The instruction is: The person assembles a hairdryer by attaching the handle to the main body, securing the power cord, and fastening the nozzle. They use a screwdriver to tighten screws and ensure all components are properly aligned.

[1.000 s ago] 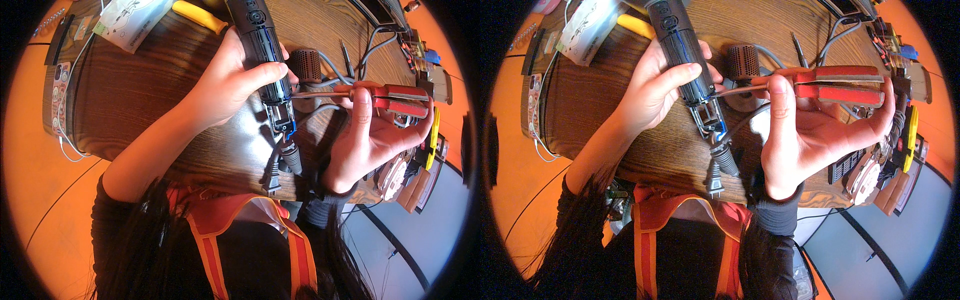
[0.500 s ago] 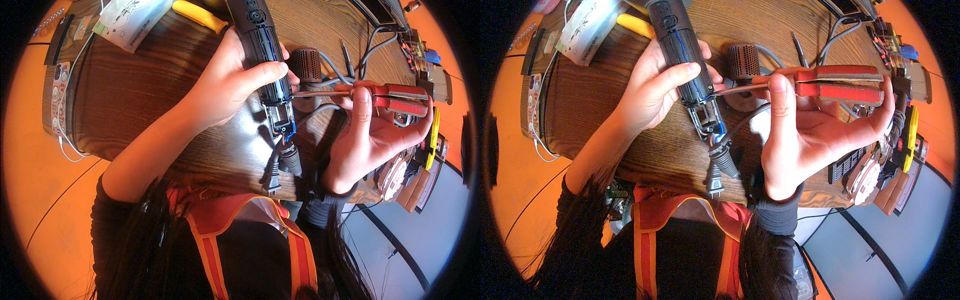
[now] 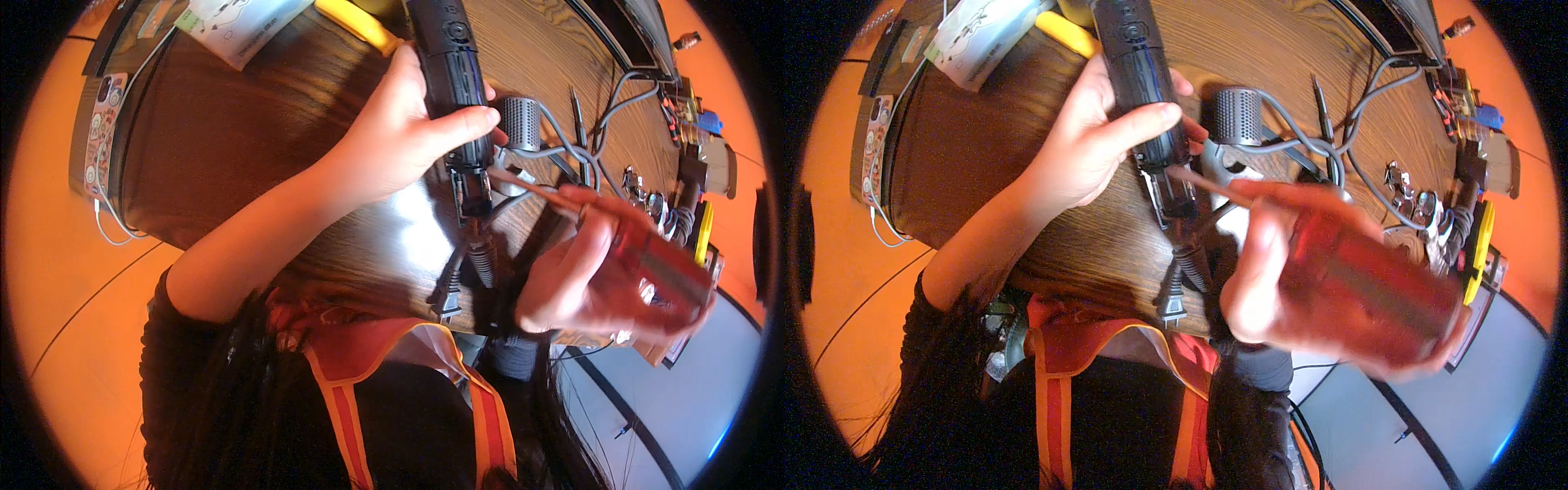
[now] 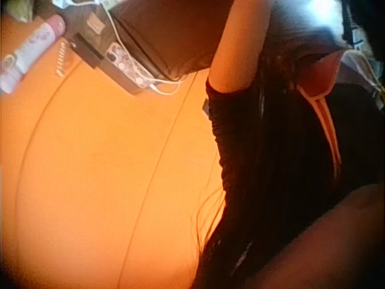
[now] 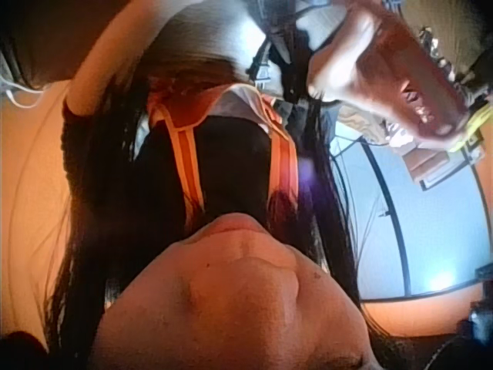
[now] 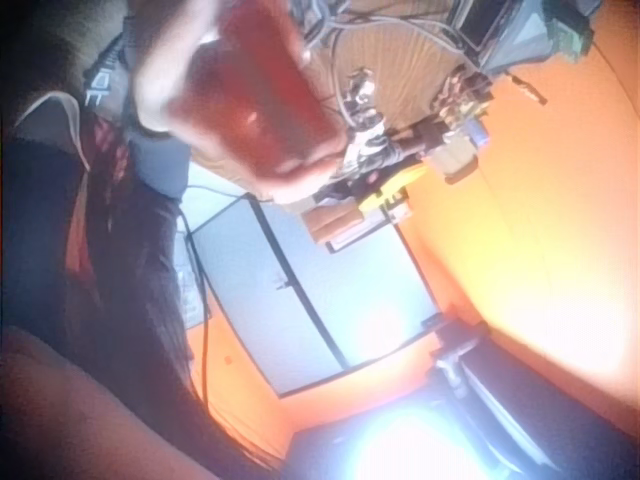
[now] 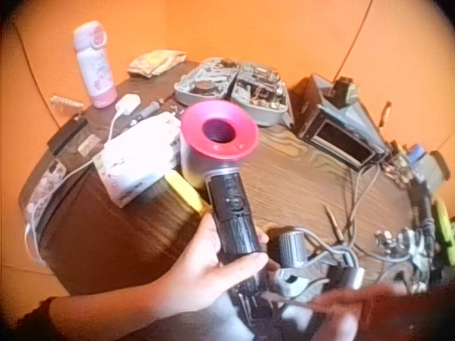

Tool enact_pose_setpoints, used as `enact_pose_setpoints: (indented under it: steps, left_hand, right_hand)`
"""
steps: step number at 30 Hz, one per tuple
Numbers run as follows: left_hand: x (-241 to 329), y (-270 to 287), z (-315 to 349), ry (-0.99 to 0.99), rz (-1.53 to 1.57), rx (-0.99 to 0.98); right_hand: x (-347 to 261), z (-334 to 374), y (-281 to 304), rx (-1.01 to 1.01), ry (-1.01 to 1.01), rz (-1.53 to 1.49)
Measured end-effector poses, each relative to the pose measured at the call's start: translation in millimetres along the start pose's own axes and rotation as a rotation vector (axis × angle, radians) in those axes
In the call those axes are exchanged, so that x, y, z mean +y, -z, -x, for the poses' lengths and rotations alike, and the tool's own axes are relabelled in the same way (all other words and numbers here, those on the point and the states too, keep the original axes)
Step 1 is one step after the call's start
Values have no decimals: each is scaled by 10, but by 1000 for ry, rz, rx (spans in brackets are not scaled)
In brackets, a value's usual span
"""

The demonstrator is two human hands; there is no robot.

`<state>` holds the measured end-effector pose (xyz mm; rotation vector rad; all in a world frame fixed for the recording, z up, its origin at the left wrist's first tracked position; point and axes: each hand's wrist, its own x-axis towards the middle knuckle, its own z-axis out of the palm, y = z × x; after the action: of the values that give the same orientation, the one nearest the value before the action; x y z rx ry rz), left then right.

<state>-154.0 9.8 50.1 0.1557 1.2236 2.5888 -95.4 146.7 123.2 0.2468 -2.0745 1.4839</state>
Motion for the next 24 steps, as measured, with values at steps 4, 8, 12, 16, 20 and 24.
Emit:
enact_pose_setpoints:
  steps: [4, 8, 12, 16, 20, 24]
  left_hand:
    - [-23, -3, 0, -112, -107, -6]
    - [-34, -10, 23, -97, -89, 7]
    - [-42, -9, 14, -105, -80, 1]
    - [-44, -14, 6, -95, -54, 16]
    - [-34, -22, 6, -100, -59, 20]
    - [-23, -27, 6, -102, -74, 19]
  right_hand:
    - [-183, 167, 100, -304, -121, -131]
    - [-124, 300, 35, -228, -125, -141]
    - [-104, 325, 4, -232, -146, -156]
    - [-144, 324, -7, -241, -199, -211]
    - [-227, 290, -17, -262, -297, -214]
    - [-295, 174, 31, -478, -197, 156]
